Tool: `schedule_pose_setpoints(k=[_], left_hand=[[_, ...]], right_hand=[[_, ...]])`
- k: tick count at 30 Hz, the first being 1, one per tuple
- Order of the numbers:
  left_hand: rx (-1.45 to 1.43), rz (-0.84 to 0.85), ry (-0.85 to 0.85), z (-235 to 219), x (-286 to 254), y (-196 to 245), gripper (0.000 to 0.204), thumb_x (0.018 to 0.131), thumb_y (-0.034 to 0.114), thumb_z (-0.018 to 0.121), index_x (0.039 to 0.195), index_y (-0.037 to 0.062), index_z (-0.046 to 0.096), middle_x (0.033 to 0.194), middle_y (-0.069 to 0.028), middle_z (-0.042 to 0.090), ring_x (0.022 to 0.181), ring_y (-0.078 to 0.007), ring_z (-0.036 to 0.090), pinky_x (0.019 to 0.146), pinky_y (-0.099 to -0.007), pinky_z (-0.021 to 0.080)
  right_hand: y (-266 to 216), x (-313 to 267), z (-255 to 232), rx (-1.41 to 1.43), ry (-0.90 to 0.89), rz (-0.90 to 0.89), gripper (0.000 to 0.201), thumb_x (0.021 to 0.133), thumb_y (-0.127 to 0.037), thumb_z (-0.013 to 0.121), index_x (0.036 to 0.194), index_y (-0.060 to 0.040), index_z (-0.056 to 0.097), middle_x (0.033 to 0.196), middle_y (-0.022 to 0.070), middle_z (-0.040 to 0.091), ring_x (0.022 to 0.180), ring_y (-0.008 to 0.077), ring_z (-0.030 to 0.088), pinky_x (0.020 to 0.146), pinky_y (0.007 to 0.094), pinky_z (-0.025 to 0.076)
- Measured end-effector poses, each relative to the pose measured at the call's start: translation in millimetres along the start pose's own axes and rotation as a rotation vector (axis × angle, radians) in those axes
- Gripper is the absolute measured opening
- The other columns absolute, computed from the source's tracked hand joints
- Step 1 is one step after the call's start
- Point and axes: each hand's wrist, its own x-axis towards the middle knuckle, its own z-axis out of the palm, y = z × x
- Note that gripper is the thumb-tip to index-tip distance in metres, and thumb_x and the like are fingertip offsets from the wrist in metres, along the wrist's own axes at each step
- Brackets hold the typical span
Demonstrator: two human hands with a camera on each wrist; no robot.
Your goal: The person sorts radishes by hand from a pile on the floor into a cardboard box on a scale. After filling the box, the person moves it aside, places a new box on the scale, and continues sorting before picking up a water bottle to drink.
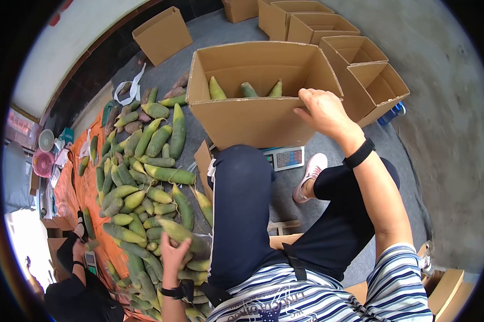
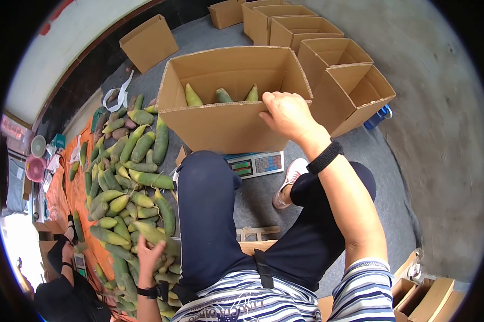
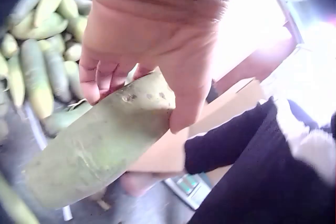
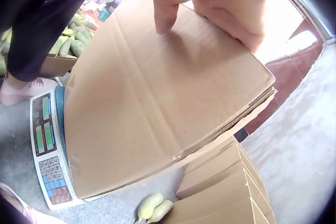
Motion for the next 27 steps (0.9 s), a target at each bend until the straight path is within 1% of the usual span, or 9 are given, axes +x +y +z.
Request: schedule_pose_setpoints(k=[3,8,12,14,15,17,18,23,27], left_hand=[[-0.208,0.303,0.216,-27,27,60,0.060,0.074,0.007,0.077,0.126,-0.0008,0.047,0.120,-0.0108,0.056,0.108,-0.0215,0.055,0.098,-0.0347,0.042],[-0.415,1.008,0.563,-43,63,208,0.051,0.086,0.006,0.065,0.131,-0.0057,0.045,0.127,-0.0144,0.056,0.115,-0.0246,0.056,0.103,-0.0393,0.042],[-0.406,1.095,0.506,-3,78,315,0.046,0.087,0.001,0.065,0.130,-0.0056,0.049,0.124,-0.0151,0.059,0.112,-0.0221,0.059,0.098,-0.0351,0.046],[-0.129,1.038,0.466,19,107,334,0.052,0.074,0.011,0.083,0.117,-0.0013,0.056,0.117,-0.0108,0.062,0.101,-0.0171,0.061,0.084,-0.0309,0.049],[0.067,1.204,0.551,38,112,349,0.055,0.074,0.018,0.083,0.117,-0.0003,0.056,0.111,-0.0133,0.063,0.100,-0.0223,0.062,0.086,-0.0334,0.049],[0.384,1.208,0.382,62,138,351,0.052,0.077,0.024,0.076,0.118,0.0011,0.055,0.111,-0.0195,0.061,0.105,-0.0365,0.059,0.091,-0.0429,0.047],[0.569,1.080,0.312,70,146,340,0.046,0.079,0.021,0.073,0.117,0.0013,0.056,0.112,-0.0199,0.061,0.105,-0.0375,0.058,0.089,-0.0431,0.048],[0.353,1.074,0.335,69,123,273,0.031,0.084,0.015,0.067,0.110,-0.0003,0.059,0.107,-0.0196,0.061,0.101,-0.0380,0.059,0.086,-0.0410,0.047],[0.444,0.859,0.221,57,100,152,0.026,0.083,0.011,0.065,0.106,-0.0014,0.059,0.103,-0.0212,0.061,0.097,-0.0392,0.059,0.084,-0.0410,0.047]], right_hand=[[4,-2,3,0.023,0.022,-0.033,0.025,0.080,-0.021,0.069,0.084,-0.0025,0.053,0.081,0.0155,0.063,0.081,0.0347,0.064,0.073,0.0438,0.051],[3,-4,0,0.047,-0.016,-0.014,0.025,0.080,-0.020,0.069,0.084,-0.0016,0.053,0.082,0.0163,0.063,0.085,0.0351,0.063,0.075,0.0442,0.051],[3,-5,0,0.058,-0.013,-0.015,0.024,0.080,-0.020,0.068,0.084,-0.0016,0.054,0.082,0.0163,0.063,0.085,0.0348,0.064,0.076,0.0439,0.051],[2,-5,-2,0.057,-0.014,-0.021,0.024,0.080,-0.020,0.068,0.084,-0.0017,0.054,0.082,0.0161,0.064,0.085,0.0344,0.064,0.076,0.0439,0.051],[2,-5,-2,0.052,-0.025,-0.014,0.024,0.080,-0.021,0.068,0.085,-0.0019,0.054,0.082,0.0160,0.063,0.085,0.0342,0.064,0.076,0.0440,0.051],[1,-4,0,0.047,-0.035,-0.012,0.024,0.081,-0.021,0.068,0.085,-0.0020,0.054,0.082,0.0158,0.063,0.085,0.0340,0.064,0.076,0.0441,0.051],[1,-5,1,0.052,-0.029,-0.017,0.024,0.080,-0.021,0.068,0.085,-0.0023,0.054,0.082,0.0156,0.063,0.085,0.0335,0.064,0.076,0.0441,0.050],[6,-4,7,-0.032,0.118,-0.009,0.025,0.080,-0.022,0.069,0.086,-0.0034,0.054,0.082,0.0139,0.063,0.084,0.0317,0.064,0.073,0.0435,0.049],[3,-7,4,0.136,-0.077,-0.010,0.027,0.078,-0.022,0.071,0.086,-0.0038,0.053,0.083,0.0146,0.063,0.084,0.0333,0.063,0.073,0.0441,0.050]])
